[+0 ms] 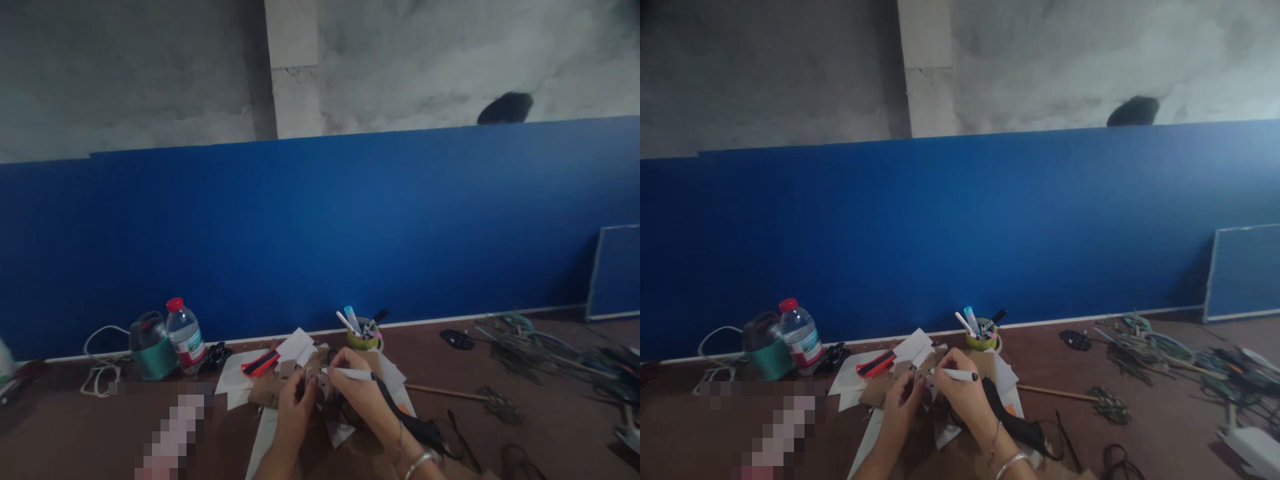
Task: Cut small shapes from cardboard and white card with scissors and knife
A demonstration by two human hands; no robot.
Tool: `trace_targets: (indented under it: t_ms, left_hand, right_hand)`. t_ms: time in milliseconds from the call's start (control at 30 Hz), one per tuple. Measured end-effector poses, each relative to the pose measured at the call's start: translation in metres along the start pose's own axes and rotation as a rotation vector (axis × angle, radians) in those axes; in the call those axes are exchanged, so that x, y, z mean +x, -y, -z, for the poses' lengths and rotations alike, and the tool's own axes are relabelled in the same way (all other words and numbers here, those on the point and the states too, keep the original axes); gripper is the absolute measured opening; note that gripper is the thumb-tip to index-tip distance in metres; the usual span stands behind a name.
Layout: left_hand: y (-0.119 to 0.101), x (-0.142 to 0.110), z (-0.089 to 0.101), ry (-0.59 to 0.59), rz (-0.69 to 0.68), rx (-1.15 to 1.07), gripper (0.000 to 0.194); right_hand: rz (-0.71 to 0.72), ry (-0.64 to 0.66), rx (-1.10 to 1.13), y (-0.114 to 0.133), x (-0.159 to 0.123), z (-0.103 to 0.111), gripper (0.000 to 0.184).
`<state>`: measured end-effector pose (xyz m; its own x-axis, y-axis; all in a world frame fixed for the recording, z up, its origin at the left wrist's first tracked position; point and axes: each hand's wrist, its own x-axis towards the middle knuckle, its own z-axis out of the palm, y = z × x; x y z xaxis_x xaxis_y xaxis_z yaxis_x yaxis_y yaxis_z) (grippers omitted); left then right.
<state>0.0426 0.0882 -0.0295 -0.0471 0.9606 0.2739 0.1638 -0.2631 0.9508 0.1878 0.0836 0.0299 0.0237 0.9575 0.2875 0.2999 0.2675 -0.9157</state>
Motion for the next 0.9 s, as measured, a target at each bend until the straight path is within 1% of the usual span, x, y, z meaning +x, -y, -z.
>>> trace_targets:
  t_ms: [167, 400, 667, 800, 900]
  left_hand:
    - [-0.002, -0.0006, 0.0009, 0.004, 0.007, -0.014, 0.037]
    - [0.0025, 0.0007, -0.0003, -0.017, 0.009, 0.0, 0.037]
    - [0.0056, 0.0005, -0.0009, 0.024, 0.014, -0.036, 0.037]
    - [0.0034, 0.0004, -0.001, 0.007, 0.002, -0.028, 0.039]
    - [0.0004, -0.0002, -0.0005, 0.004, 0.007, -0.029, 0.04]
  right_hand:
    - [-0.006, 0.001, -0.031, -0.0031, 0.0008, -0.001, 0.005]
    - [-0.013, -0.02, -0.036, -0.0018, 0.0011, -0.0019, 0.007]
    - [-0.029, -0.017, -0.052, -0.0058, 0.0019, -0.0032, 0.007]
    - [-0.026, -0.037, -0.054, -0.0027, 0.0008, -0.002, 0.007]
    - [-0.013, -0.022, -0.036, -0.0011, 0.0004, -0.0014, 0.007]
